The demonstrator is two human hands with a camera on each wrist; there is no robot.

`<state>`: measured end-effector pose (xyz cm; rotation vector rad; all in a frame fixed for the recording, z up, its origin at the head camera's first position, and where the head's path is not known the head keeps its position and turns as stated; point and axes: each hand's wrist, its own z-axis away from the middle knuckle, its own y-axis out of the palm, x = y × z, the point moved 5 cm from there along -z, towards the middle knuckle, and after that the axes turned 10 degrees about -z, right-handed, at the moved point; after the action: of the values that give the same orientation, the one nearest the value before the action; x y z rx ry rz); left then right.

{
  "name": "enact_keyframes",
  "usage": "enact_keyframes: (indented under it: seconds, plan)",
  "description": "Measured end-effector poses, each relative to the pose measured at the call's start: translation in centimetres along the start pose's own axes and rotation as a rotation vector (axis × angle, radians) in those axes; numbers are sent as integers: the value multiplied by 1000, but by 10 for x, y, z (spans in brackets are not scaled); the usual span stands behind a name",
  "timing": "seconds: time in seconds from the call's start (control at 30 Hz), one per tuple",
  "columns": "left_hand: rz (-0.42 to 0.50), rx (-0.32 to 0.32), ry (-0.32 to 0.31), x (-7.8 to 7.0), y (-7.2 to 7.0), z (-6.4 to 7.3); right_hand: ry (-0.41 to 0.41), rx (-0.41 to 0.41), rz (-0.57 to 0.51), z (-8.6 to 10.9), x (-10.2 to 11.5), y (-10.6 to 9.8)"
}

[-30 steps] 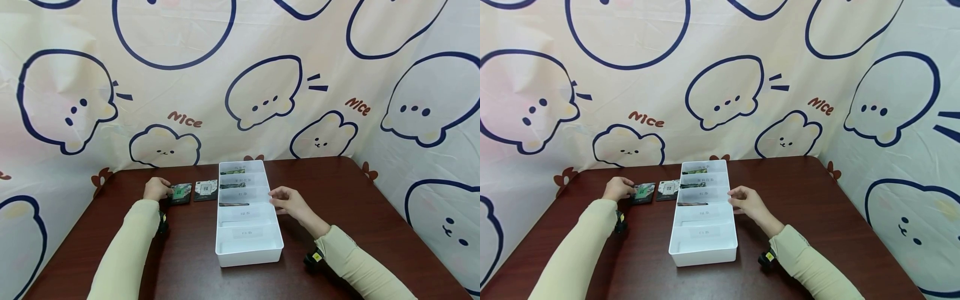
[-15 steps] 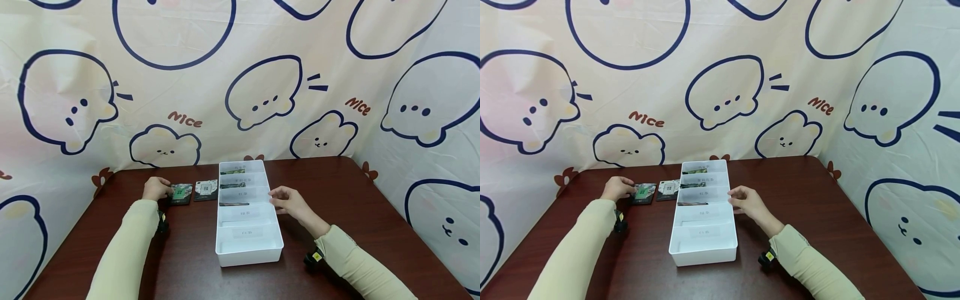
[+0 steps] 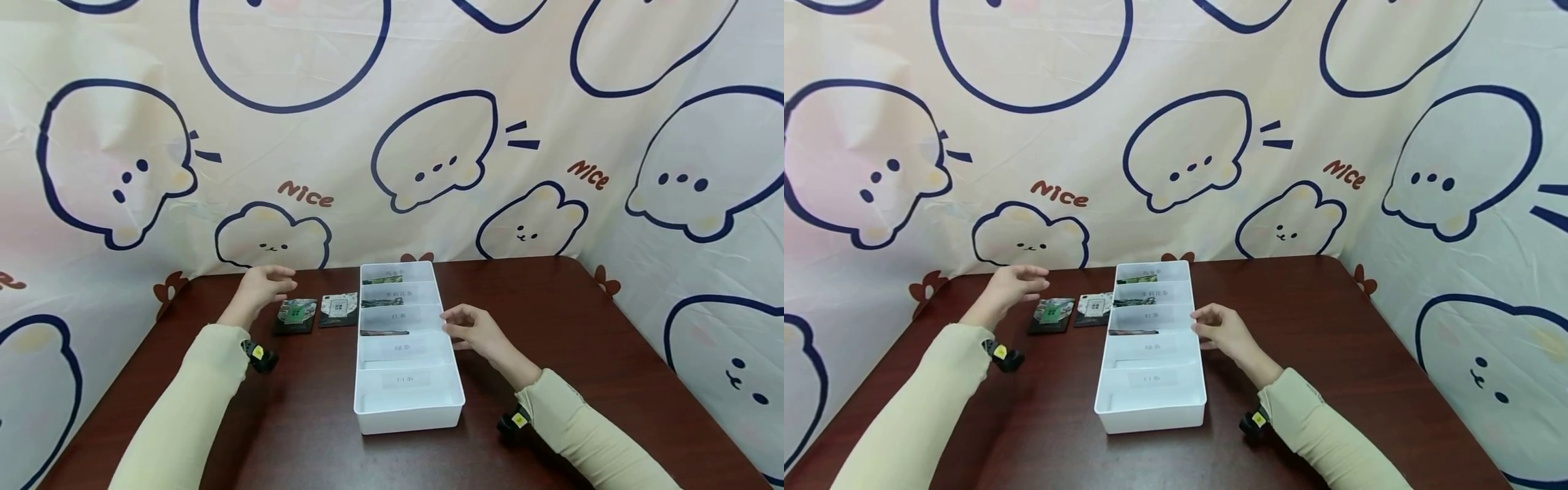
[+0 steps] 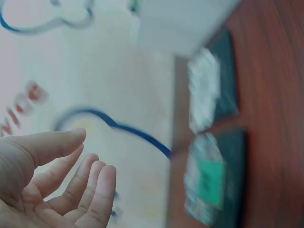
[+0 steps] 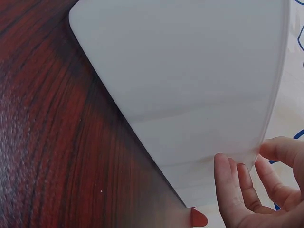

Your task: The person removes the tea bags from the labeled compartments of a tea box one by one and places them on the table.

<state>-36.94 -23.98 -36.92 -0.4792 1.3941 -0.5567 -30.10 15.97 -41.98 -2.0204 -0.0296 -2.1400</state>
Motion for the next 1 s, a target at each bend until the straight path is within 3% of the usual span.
enact_keyframes:
  seconds: [0.2,0.4,0.6,0.83,1.0]
  plan:
    - [-27,42,166,-40,12,29,4,-5,-11,1,-1,-1]
    - [-29,88,249,-59,35,53,3,-6,-8,1,0,-1]
    - [-22,136,270,-60,61,65,5,-7,2,0,0,0]
    - [-52,171,276,-54,89,70,3,-8,7,-1,0,0]
    - [-63,178,260,-52,102,71,3,-9,6,-1,-1,0]
